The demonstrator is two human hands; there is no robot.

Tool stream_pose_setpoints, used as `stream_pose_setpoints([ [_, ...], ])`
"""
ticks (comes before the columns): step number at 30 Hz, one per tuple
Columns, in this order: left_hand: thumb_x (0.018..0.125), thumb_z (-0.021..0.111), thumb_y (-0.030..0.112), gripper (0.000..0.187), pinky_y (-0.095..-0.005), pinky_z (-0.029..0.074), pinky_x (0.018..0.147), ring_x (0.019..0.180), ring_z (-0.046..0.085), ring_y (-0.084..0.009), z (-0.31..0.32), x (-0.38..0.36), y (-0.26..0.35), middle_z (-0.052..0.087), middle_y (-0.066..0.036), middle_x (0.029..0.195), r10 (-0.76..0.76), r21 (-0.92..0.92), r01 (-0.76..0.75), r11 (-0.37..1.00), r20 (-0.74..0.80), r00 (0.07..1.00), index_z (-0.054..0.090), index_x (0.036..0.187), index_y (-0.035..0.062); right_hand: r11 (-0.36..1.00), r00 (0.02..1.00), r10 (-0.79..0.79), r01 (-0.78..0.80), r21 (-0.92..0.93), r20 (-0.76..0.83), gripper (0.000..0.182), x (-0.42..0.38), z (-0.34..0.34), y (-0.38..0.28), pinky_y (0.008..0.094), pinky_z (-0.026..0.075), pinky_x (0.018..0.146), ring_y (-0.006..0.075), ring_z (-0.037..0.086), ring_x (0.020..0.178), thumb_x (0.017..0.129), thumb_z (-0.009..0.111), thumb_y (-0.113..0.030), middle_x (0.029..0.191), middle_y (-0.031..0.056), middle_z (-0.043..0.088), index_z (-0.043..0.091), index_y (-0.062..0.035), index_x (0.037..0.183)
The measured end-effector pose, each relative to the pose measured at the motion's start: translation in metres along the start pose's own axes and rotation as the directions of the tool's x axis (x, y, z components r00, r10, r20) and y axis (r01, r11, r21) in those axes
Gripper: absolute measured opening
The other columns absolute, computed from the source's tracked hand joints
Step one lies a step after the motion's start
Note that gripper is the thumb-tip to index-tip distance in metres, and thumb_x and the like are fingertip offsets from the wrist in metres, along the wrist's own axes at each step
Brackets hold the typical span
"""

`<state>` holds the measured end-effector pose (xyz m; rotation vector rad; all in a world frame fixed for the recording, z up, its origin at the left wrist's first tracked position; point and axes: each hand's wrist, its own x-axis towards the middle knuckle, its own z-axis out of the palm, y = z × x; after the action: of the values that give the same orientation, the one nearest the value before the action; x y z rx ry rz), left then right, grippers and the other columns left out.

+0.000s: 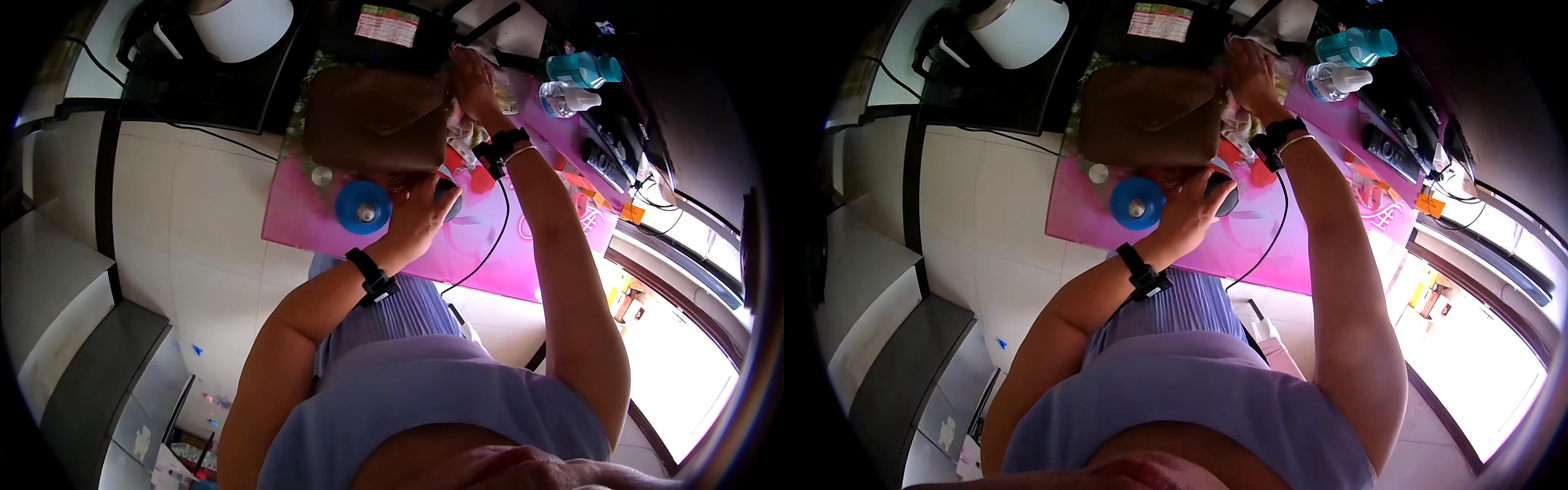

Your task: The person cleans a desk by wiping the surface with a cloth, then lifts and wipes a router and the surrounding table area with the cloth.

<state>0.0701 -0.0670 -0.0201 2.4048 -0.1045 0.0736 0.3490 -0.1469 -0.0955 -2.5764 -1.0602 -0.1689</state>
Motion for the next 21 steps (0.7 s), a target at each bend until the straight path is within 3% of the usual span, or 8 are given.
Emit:
stream_pose_setpoints([
  [1,0.068,0.074,0.009,0.066,-0.0429,0.046,0.086,0.115,0.049,-0.0321,-0.001,0.000,0.000,0.046,-0.015,0.124,0.008,-0.028,-0.008,1.000,0.000,1.000,0.048,0.129,0.0163,1.000,0.997,-0.009,0.009,0.002,-0.075,0.051,0.004,0.003,-0.002,0.0552,0.023,0.107,0.0356,0.034,0.132,0.090,0.049,-0.030,0.139,0.0175,0.041,0.039,-0.0115,0.137],
  [5,0.068,0.074,0.008,0.065,-0.0432,0.046,0.086,0.115,0.050,-0.0315,0.003,-0.001,-0.001,0.046,-0.014,0.123,0.009,-0.021,-0.009,1.000,-0.020,1.000,0.049,0.128,0.0161,0.995,0.996,0.000,-0.009,-0.102,-0.091,0.049,0.020,0.016,0.009,0.0546,0.026,0.105,0.0355,0.037,0.130,0.089,0.050,-0.030,0.135,0.0169,0.045,0.041,-0.0117,0.134],
  [7,0.068,0.073,0.008,0.064,-0.0441,0.046,0.087,0.115,0.049,-0.0320,0.002,-0.001,0.000,0.046,-0.015,0.125,-0.010,-0.039,0.010,0.999,0.004,1.000,0.049,0.127,0.0161,0.955,0.986,-0.161,0.145,-0.260,-0.044,0.047,0.027,0.018,0.021,0.0533,0.026,0.105,0.0344,0.038,0.129,0.088,0.050,-0.030,0.132,0.0156,0.047,0.044,-0.0119,0.131],
  [10,0.068,0.073,0.007,0.065,-0.0440,0.045,0.088,0.116,0.049,-0.0326,0.004,-0.001,-0.002,0.045,-0.016,0.126,0.015,-0.026,-0.016,1.000,-0.027,1.000,0.048,0.128,0.0163,0.990,0.999,-0.029,0.026,-0.142,-0.022,0.045,0.033,0.012,0.015,0.0521,0.026,0.106,0.0336,0.038,0.129,0.088,0.049,-0.029,0.129,0.0140,0.050,0.047,-0.0122,0.129],
  [17,0.068,0.073,0.008,0.067,-0.0441,0.044,0.088,0.116,0.048,-0.0339,0.005,-0.004,0.000,0.044,-0.017,0.126,0.033,-0.014,-0.034,0.999,-0.032,0.999,0.047,0.129,0.0165,0.993,0.997,-0.031,0.023,-0.118,-0.069,0.045,0.025,0.008,0.014,0.0516,0.025,0.107,0.0318,0.036,0.131,0.088,0.050,-0.032,0.132,0.0134,0.048,0.048,-0.0116,0.128],
  [19,0.069,0.072,0.007,0.066,-0.0446,0.044,0.087,0.114,0.049,-0.0343,0.004,-0.002,0.000,0.044,-0.018,0.125,0.019,-0.011,-0.019,1.000,0.013,1.000,0.047,0.129,0.0160,0.847,0.963,-0.204,0.264,-0.461,0.176,0.047,0.019,0.003,0.014,0.0521,0.023,0.109,0.0318,0.032,0.135,0.091,0.048,-0.031,0.140,0.0145,0.041,0.045,-0.0111,0.133],
  [20,0.069,0.072,0.007,0.066,-0.0446,0.044,0.087,0.114,0.049,-0.0343,0.004,-0.001,0.000,0.044,-0.018,0.125,0.025,-0.010,-0.025,1.000,0.010,1.000,0.047,0.129,0.0160,0.845,0.964,-0.204,0.262,-0.466,0.172,0.047,0.015,0.003,0.012,0.0521,0.023,0.109,0.0318,0.032,0.135,0.091,0.048,-0.031,0.140,0.0145,0.041,0.045,-0.0111,0.133],
  [21,0.069,0.071,0.006,0.065,-0.0447,0.044,0.086,0.114,0.049,-0.0345,0.006,-0.001,0.000,0.044,-0.019,0.124,0.028,0.003,-0.028,1.000,-0.005,1.000,0.047,0.129,0.0153,0.922,0.971,-0.216,0.238,-0.307,0.104,0.048,0.007,0.005,0.009,0.0522,0.022,0.109,0.0318,0.029,0.137,0.092,0.047,-0.030,0.144,0.0144,0.037,0.043,-0.0109,0.136],
])
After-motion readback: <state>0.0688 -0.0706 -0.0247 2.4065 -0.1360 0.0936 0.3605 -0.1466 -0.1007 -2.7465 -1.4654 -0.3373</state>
